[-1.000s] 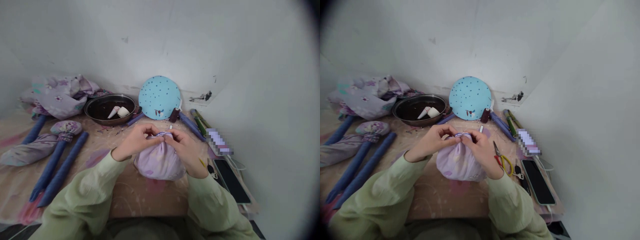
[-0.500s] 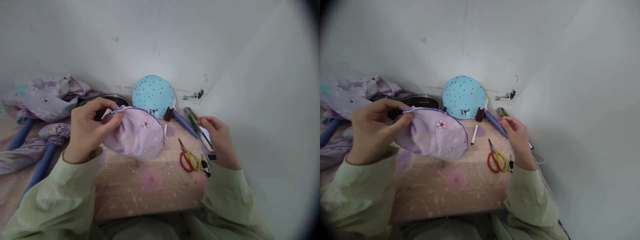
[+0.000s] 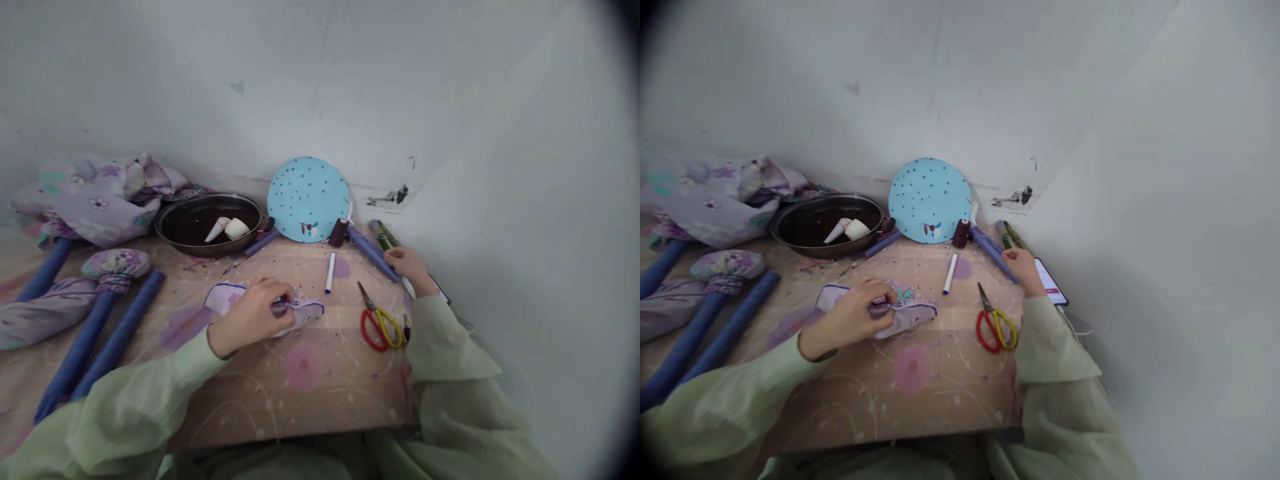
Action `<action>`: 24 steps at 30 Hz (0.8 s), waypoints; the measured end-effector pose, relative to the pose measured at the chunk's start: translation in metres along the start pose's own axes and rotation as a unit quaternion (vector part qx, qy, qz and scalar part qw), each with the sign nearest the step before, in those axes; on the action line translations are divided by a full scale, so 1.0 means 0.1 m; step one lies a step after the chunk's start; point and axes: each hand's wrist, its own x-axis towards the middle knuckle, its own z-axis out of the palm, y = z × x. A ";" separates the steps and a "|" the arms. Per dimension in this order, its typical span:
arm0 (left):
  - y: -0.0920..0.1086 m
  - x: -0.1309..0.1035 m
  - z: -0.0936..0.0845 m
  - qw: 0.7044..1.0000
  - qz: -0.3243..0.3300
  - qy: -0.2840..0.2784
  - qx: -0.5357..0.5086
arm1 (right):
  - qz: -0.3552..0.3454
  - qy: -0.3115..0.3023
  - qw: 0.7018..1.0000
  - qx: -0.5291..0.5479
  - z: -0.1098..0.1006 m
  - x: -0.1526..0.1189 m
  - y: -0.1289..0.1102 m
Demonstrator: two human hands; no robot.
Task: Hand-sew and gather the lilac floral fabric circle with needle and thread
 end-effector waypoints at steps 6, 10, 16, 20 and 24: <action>-0.01 0.01 0.04 0.999 -0.017 -0.007 -0.033 | -0.024 0.006 0.998 -0.053 0.11 0.46 -0.25; -0.02 0.02 0.05 0.998 -0.016 -0.019 -0.051 | -0.080 0.046 0.990 -0.106 0.27 0.70 -0.65; -0.03 0.00 0.08 0.997 -0.014 -0.049 -0.066 | -0.115 0.027 0.968 -0.223 0.37 0.95 -1.01; -0.04 0.02 0.07 0.996 -0.014 -0.057 -0.066 | -0.089 -0.016 0.960 -0.266 0.35 1.10 -1.04; -0.03 0.03 0.05 0.996 -0.008 -0.059 -0.067 | -0.093 -0.054 0.959 -0.263 0.31 1.21 -1.02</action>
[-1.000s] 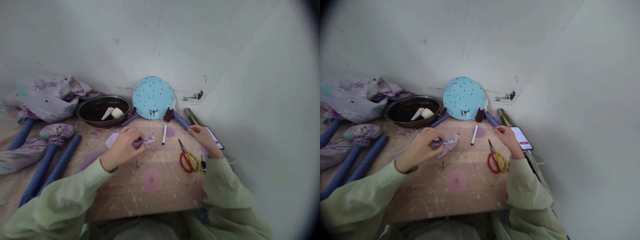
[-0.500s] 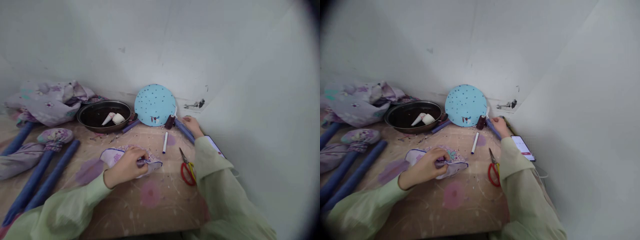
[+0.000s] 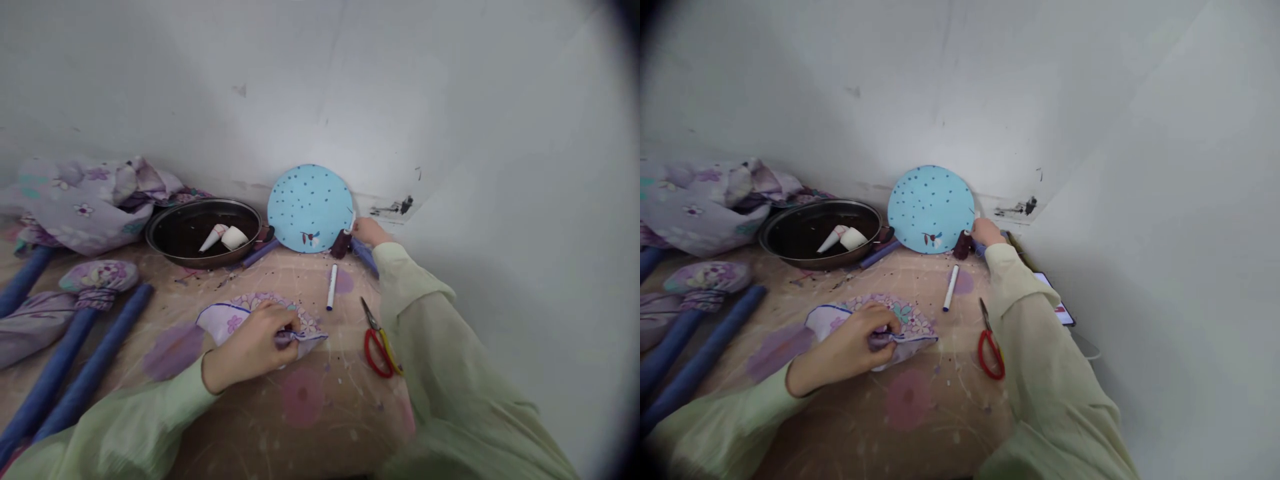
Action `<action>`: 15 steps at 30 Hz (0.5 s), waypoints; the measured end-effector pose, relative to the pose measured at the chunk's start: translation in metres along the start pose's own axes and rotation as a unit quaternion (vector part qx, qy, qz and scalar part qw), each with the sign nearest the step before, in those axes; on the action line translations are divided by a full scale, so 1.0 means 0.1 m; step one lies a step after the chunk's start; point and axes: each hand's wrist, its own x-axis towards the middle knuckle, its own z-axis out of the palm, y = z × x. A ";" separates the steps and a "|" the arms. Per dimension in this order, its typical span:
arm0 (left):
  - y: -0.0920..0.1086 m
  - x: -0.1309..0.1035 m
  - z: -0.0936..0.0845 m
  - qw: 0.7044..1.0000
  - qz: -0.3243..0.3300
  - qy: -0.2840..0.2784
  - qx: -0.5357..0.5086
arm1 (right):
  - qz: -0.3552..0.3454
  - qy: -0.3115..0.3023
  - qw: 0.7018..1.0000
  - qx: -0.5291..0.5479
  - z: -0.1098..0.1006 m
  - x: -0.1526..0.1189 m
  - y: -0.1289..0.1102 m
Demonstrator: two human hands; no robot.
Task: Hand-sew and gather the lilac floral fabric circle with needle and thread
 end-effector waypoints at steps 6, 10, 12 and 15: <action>0.00 -0.01 0.00 1.000 -0.001 0.002 -0.001 | -0.016 -0.021 0.998 0.054 0.03 0.03 0.03; 0.00 -0.01 0.01 1.000 -0.003 0.000 0.005 | -0.014 -0.002 0.992 0.124 0.03 0.00 0.05; 0.00 -0.01 0.00 1.000 -0.004 0.004 0.005 | -0.006 0.023 0.985 0.169 -0.01 -0.03 0.07; 0.00 -0.01 0.00 1.000 -0.006 0.008 0.000 | 0.009 0.076 0.964 0.254 -0.11 -0.10 0.08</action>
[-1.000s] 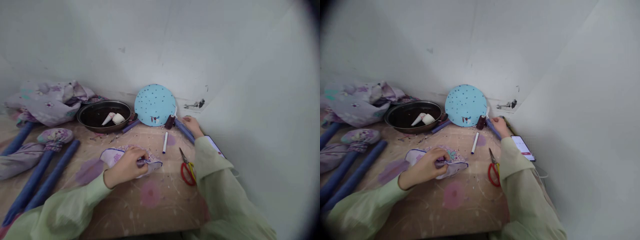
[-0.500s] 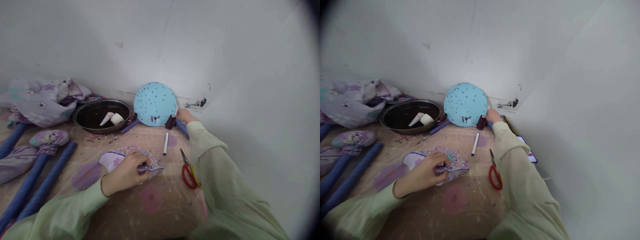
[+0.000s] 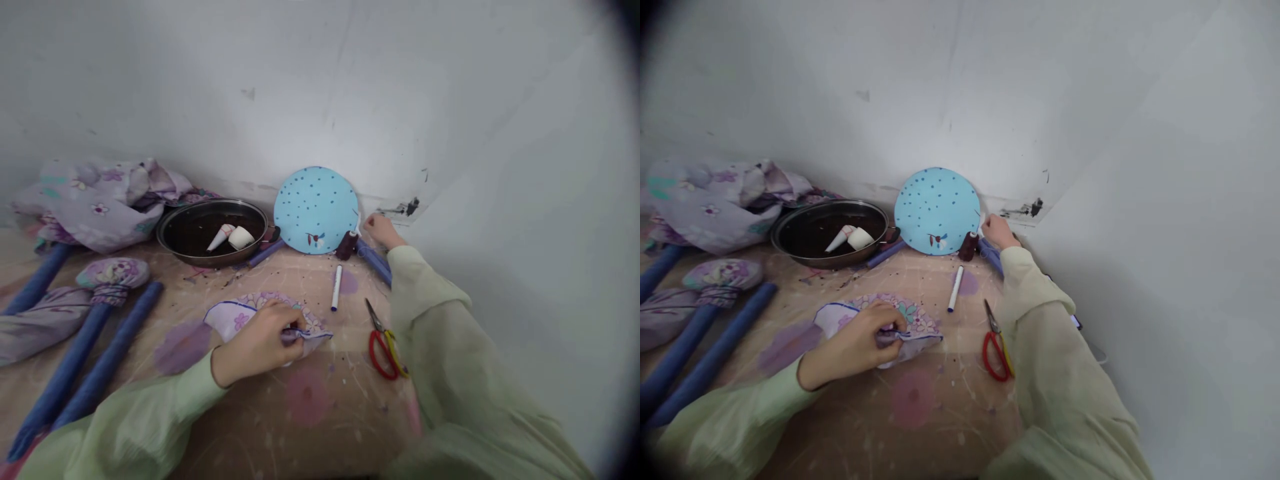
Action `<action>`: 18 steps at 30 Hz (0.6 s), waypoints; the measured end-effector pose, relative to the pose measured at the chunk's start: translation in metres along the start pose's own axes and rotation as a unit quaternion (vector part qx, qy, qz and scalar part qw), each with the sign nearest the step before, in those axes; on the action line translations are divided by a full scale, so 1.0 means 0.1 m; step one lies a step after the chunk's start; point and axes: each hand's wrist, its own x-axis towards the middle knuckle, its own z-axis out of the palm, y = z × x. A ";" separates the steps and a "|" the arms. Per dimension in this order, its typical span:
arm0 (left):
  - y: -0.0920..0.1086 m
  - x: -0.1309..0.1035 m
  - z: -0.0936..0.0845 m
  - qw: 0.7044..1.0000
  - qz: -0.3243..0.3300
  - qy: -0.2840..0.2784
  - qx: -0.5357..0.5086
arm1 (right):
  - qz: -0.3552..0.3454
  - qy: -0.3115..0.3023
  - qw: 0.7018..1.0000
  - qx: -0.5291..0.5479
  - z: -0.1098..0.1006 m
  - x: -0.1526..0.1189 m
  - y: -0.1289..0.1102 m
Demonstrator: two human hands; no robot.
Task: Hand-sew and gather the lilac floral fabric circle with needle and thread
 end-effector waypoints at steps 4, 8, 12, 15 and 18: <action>-0.01 0.01 -0.01 1.000 -0.003 0.008 -0.002 | -0.015 0.063 0.985 0.159 -0.16 -0.23 -0.11; -0.01 0.01 -0.02 1.000 -0.006 0.013 -0.001 | -0.050 0.081 0.945 0.314 -0.43 -0.63 -0.23; -0.03 0.02 -0.03 1.000 -0.003 0.013 0.000 | -0.060 0.091 0.905 0.411 -0.91 -1.05 -0.32; -0.05 0.02 -0.02 1.000 0.002 0.016 0.012 | -0.050 0.096 0.869 0.482 -1.29 -1.35 -0.35; -0.06 0.03 0.00 1.000 0.004 0.012 0.016 | -0.009 0.113 0.821 0.560 -1.53 -1.62 -0.33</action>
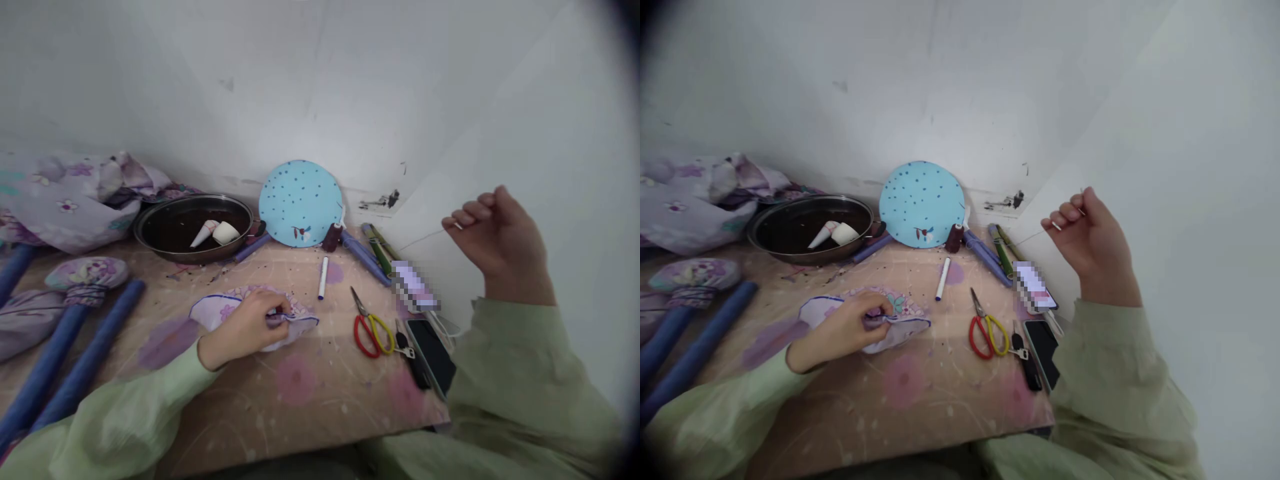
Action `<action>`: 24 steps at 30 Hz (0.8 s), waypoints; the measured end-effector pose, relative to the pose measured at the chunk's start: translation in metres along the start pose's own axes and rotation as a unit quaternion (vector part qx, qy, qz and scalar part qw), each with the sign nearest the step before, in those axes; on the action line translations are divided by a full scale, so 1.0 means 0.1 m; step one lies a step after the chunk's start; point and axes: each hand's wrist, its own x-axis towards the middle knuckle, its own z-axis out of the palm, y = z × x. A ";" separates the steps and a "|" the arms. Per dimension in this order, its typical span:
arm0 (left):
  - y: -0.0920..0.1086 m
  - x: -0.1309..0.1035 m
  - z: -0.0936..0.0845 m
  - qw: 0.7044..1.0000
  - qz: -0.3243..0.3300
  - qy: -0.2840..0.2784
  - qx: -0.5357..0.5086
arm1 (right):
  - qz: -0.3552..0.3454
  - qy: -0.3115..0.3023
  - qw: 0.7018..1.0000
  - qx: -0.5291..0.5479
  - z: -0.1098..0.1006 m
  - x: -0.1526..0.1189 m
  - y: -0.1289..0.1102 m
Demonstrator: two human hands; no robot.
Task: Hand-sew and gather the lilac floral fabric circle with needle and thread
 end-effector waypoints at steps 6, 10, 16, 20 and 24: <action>-0.03 0.02 -0.04 1.000 -0.017 0.003 -0.003 | 0.028 -0.025 0.999 0.011 -0.07 -0.40 -0.01; -0.02 0.06 -0.13 0.999 -0.033 0.029 -0.006 | 0.072 -0.063 0.995 0.036 0.14 -0.60 0.21; 0.03 0.10 -0.28 0.993 -0.060 0.103 -0.011 | 0.143 -0.091 0.979 0.108 0.76 -0.95 0.67; -0.01 0.09 -0.32 0.990 -0.043 0.134 -0.013 | 0.245 -0.140 0.946 0.160 1.11 -1.05 0.86; -0.05 0.09 -0.33 0.988 -0.038 0.152 -0.017 | 0.274 -0.156 0.930 0.191 1.28 -1.02 0.96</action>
